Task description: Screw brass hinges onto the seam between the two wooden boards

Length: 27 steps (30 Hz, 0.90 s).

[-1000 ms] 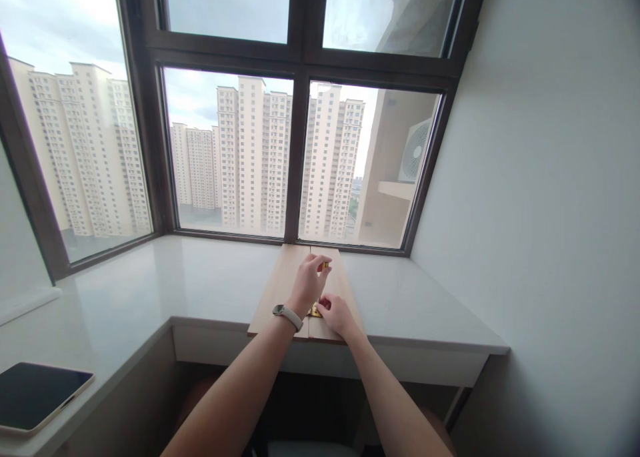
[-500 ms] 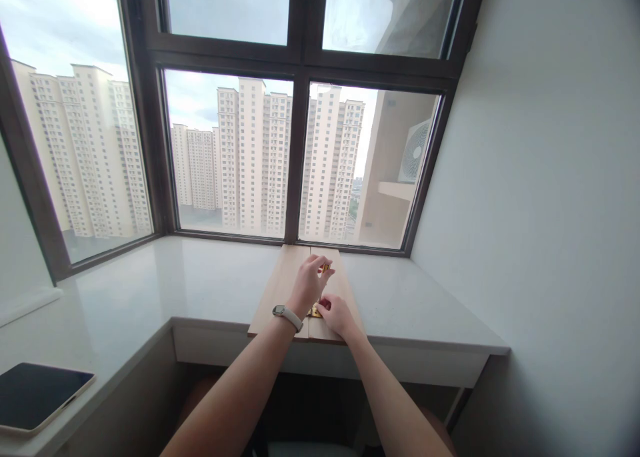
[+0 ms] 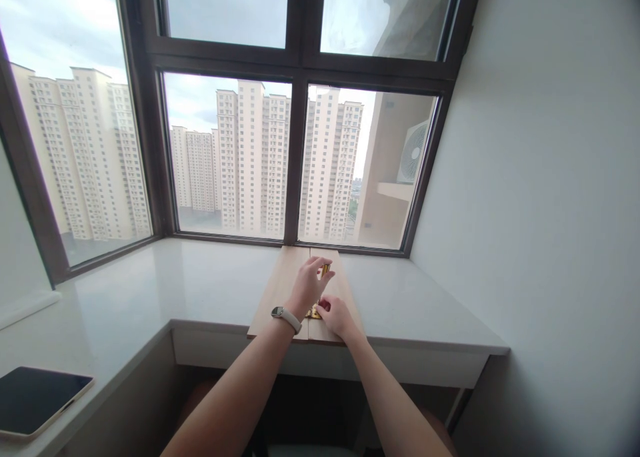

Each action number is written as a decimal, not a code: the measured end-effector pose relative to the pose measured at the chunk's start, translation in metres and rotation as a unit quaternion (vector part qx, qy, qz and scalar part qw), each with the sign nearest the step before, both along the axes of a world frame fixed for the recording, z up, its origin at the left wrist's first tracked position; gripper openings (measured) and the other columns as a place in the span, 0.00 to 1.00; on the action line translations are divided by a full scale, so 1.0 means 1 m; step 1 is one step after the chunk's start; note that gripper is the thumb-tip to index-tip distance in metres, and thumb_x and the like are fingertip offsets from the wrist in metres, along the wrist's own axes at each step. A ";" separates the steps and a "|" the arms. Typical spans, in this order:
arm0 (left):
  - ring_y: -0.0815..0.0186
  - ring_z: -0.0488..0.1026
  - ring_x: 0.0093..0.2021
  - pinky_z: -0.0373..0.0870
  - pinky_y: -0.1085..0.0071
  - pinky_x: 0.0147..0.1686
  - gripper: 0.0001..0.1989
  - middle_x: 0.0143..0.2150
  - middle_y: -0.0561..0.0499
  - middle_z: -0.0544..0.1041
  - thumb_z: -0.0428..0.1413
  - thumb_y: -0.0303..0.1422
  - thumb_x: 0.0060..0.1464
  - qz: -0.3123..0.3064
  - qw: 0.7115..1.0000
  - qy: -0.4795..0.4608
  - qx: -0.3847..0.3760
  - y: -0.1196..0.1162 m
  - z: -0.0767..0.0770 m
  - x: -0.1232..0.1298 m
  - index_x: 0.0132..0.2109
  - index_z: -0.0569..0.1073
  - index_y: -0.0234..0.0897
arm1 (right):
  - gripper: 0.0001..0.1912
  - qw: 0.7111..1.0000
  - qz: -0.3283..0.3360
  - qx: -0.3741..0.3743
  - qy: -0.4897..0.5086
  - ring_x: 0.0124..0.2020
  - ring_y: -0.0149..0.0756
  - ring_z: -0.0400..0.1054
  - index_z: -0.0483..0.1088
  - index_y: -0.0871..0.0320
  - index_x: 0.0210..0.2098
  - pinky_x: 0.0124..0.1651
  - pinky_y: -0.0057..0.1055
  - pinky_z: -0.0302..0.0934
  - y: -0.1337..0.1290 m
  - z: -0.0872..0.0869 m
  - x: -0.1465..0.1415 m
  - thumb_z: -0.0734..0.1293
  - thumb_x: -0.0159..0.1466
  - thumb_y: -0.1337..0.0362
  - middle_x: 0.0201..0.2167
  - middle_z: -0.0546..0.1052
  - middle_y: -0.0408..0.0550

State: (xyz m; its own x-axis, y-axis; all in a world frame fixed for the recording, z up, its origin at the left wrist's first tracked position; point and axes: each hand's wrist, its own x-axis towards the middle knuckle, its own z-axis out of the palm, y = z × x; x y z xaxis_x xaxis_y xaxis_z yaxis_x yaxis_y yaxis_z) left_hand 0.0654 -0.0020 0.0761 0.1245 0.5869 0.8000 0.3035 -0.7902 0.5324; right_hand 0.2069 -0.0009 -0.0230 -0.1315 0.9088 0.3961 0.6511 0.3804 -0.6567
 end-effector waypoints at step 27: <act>0.65 0.77 0.39 0.78 0.65 0.44 0.16 0.47 0.45 0.77 0.52 0.25 0.65 0.011 1.000 0.015 -0.020 0.001 -0.003 0.000 0.56 0.75 0.42 | 0.06 1.000 -0.001 0.007 -0.006 0.29 0.35 0.69 0.73 0.57 0.30 0.35 0.30 0.59 0.003 -0.004 0.001 0.66 0.61 0.62 0.28 0.78 0.46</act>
State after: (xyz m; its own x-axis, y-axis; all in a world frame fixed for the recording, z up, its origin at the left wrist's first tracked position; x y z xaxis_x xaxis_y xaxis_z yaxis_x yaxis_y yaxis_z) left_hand 0.0649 -0.0014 0.0732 0.1344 0.6215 0.7718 0.3361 -0.7613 0.5545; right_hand 0.2082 0.0017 -0.0267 -0.1343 0.9032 0.4076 0.6596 0.3884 -0.6435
